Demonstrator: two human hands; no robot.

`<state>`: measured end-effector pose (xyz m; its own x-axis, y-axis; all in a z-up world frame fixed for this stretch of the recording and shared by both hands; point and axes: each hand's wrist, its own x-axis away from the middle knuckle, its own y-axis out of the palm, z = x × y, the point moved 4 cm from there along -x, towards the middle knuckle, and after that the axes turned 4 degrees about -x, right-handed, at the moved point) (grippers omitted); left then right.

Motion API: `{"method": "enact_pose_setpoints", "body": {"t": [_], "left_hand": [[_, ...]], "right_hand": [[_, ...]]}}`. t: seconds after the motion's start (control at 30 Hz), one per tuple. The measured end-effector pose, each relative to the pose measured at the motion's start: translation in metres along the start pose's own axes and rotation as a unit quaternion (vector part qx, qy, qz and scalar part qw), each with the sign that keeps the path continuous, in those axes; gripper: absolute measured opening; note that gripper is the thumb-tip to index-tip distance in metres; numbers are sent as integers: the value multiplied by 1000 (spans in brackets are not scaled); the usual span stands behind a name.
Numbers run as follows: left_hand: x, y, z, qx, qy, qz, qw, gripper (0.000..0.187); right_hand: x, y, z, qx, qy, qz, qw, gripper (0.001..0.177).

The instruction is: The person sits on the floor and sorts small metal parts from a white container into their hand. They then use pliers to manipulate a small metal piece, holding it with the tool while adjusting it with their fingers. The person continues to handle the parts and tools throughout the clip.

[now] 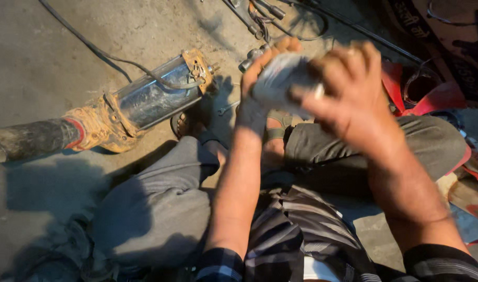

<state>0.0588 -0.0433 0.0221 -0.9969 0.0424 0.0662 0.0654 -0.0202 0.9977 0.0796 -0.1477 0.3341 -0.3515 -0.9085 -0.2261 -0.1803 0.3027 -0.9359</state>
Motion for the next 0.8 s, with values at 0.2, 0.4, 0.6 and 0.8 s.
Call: {"method": "enact_pose_setpoints", "body": {"t": [0.2, 0.4, 0.6, 0.8], "left_hand": [[-16, 7, 24, -73, 45, 111, 990, 45], [-9, -20, 45, 88, 198, 122, 969, 43], [1, -38, 41, 4, 252, 123, 960, 43], [4, -70, 40, 4, 267, 136, 954, 44]], "right_hand": [[-3, 30, 21, -13, -69, 34, 997, 41], [30, 59, 41, -85, 29, 121, 989, 43], [65, 110, 41, -48, 127, 173, 976, 48], [77, 163, 48, -18, 191, 116, 975, 62]]}}
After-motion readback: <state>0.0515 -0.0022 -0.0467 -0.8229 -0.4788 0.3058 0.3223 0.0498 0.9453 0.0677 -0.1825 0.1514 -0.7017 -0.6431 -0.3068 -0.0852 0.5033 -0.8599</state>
